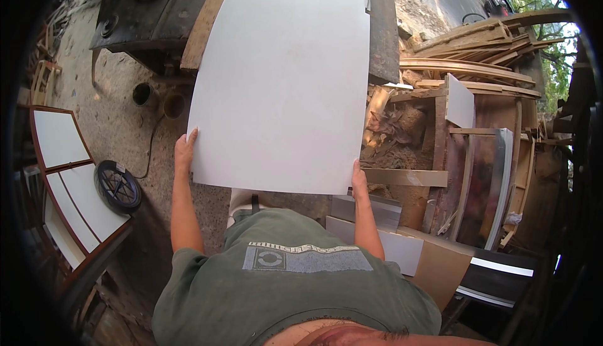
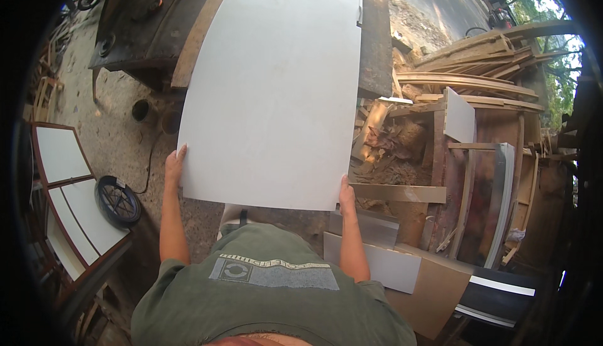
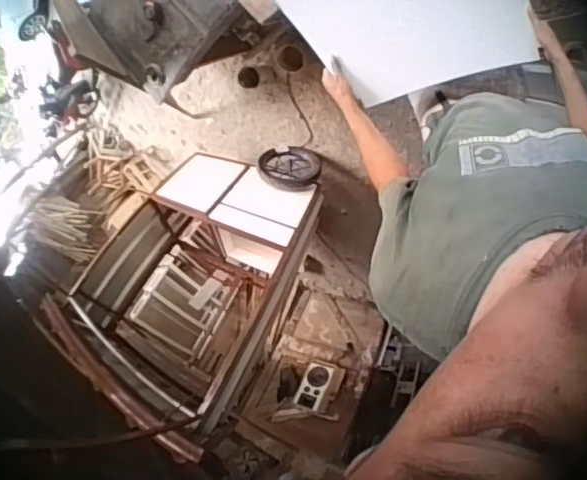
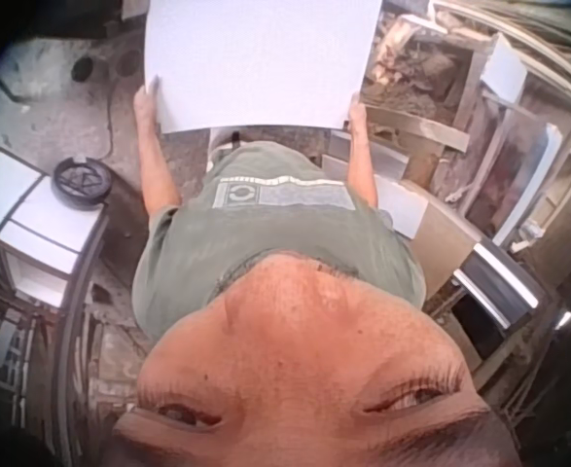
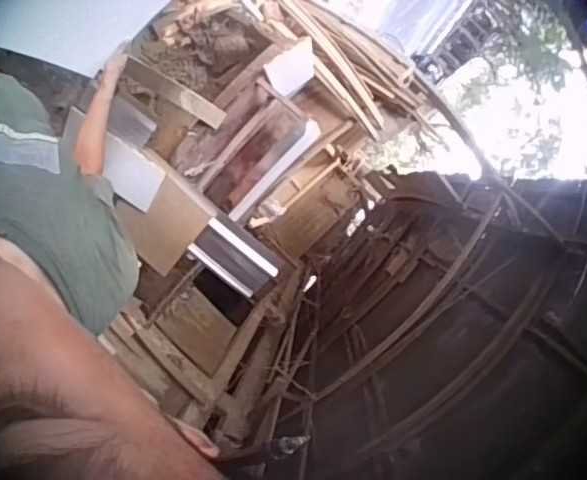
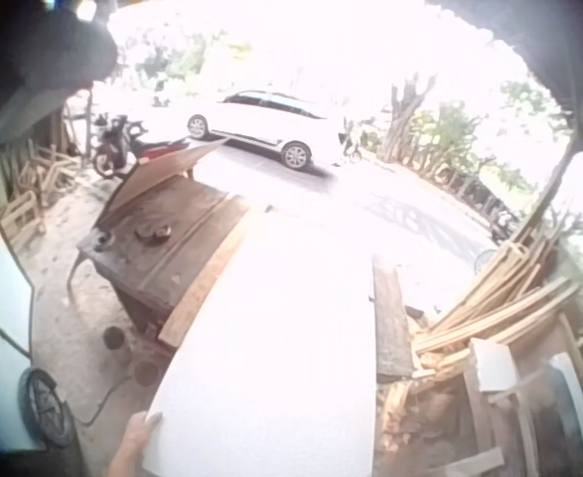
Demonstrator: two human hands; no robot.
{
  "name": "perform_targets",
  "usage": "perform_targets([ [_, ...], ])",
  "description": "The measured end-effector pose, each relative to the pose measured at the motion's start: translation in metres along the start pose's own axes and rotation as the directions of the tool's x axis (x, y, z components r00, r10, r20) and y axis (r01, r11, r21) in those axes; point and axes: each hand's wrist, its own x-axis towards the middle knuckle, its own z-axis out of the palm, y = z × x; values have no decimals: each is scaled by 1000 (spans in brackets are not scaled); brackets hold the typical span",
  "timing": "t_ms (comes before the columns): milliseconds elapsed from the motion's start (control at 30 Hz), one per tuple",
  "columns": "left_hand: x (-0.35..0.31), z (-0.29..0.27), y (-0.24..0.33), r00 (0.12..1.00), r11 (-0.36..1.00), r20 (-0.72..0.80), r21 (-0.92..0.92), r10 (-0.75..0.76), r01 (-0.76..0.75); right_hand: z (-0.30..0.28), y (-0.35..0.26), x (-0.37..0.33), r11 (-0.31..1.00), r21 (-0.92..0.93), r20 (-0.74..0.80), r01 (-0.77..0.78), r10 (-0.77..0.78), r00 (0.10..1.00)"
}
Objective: The person carries a white panel and aligns it within a wooden furniture frame. They then move to a workbench and measure a wooden board using a tape measure before returning to fit the white panel into the frame again.
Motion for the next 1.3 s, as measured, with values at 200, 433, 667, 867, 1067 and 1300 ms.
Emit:
perform_targets([
  [200,-1,6,-2,993,993,-94,101,68,-59,-5,-7,-10,1000,-19,-46,-10,9,999],
  [433,12,2,-23,997,996,-63,88,34,-29,-38,-103,-97,986,-77,3,148,-148,989],
  [667,-48,62,42,959,844,280,-501,-49,189,-93,-294,-219,837,-77,71,542,-537,840],
  [867,-85,183,69,868,704,496,-617,1,352,-128,-430,-252,720,-367,55,589,-616,786],
  [1067,-81,273,114,543,855,834,-349,97,383,-154,-511,-262,536,-562,192,630,-656,730],
  [1300,-7,337,102,-6,831,998,-47,61,554,-140,-515,-255,482,-577,218,660,-688,692],
])
